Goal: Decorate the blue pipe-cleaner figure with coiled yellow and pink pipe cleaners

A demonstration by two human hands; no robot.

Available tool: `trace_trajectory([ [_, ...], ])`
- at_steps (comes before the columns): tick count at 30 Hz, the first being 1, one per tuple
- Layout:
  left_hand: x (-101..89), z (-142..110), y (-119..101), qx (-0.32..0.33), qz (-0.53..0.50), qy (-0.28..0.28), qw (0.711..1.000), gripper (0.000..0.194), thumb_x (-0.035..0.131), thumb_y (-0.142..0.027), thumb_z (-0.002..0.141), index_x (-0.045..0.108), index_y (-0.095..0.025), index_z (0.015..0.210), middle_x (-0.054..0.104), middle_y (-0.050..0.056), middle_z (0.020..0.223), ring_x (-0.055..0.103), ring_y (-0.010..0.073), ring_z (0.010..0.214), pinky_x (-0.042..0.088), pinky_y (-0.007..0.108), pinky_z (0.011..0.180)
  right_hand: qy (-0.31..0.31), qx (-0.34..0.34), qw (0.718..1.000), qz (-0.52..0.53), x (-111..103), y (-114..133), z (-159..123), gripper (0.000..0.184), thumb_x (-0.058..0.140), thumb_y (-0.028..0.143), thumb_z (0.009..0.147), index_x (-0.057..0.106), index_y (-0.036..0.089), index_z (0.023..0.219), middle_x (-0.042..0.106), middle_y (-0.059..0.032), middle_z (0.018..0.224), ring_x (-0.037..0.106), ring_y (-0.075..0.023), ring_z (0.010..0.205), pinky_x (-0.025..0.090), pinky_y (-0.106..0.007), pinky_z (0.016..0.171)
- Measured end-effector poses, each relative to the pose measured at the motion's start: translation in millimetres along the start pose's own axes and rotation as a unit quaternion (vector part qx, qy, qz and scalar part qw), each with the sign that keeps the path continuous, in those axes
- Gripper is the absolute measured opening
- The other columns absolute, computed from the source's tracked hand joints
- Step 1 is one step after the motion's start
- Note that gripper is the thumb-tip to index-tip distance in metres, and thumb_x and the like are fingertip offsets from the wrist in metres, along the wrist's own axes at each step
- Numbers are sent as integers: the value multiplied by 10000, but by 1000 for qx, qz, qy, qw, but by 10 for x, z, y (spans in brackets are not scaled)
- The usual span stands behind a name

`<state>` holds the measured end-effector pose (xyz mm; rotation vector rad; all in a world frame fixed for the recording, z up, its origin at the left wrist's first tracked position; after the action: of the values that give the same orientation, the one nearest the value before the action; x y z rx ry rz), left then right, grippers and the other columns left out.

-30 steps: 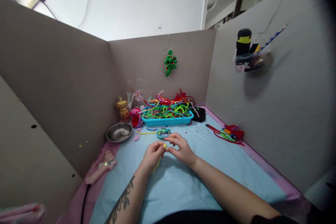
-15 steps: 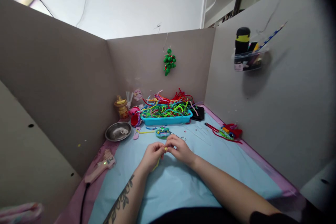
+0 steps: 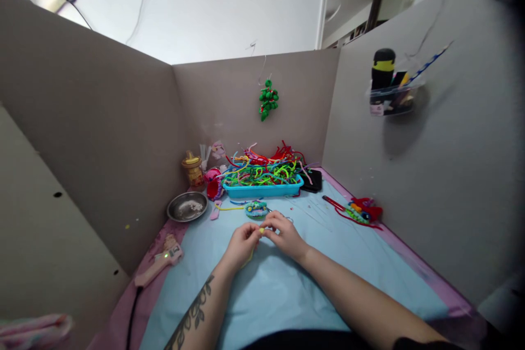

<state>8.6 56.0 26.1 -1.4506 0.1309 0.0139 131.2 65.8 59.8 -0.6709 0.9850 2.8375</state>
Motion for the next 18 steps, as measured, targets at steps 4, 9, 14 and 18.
trace_trajectory([
  [4, 23, -14, 26, -22, -4, 15, 1000, 270, 600, -400, 704, 547, -138, 671, 473, -47, 496, 391, 79, 453, 293, 200, 463, 19, -31, 999, -33, 34, 10, -22, 101, 543, 223, 841, 638, 187, 835, 545, -52, 826, 534, -155, 770, 467, -285, 693],
  [9, -21, -9, 92, -15, 45, 7, 999, 242, 593, -366, 707, 570, -129, 665, 461, -52, 459, 377, 77, 430, 272, 198, 445, 46, -99, 988, -109, 71, 114, -31, 148, 482, 203, 868, 619, 182, 813, 550, -62, 787, 514, -178, 779, 459, -310, 702],
  [14, -51, 27, 130, -12, 31, -4, 999, 240, 600, -360, 705, 575, -130, 643, 472, -49, 460, 380, 74, 426, 268, 196, 441, 35, -97, 988, -113, 67, 110, -13, 148, 475, 198, 869, 615, 185, 826, 549, -63, 793, 513, -178, 774, 460, -313, 699],
  [18, -72, 37, 99, -19, -10, -11, 1000, 268, 639, -392, 679, 618, -129, 723, 528, -35, 520, 433, 81, 458, 309, 195, 461, 0, -44, 996, -82, 59, 50, 13, 114, 515, 201, 849, 628, 187, 846, 550, -60, 825, 534, -172, 799, 467, -322, 736],
])
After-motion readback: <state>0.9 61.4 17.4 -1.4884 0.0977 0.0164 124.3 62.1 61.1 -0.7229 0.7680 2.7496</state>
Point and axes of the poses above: each hand's wrist, its own z-axis towards the middle knuckle, its own x-axis out of the palm, y = z × x, the point moved 7 cm from there along z, towards the middle knuckle
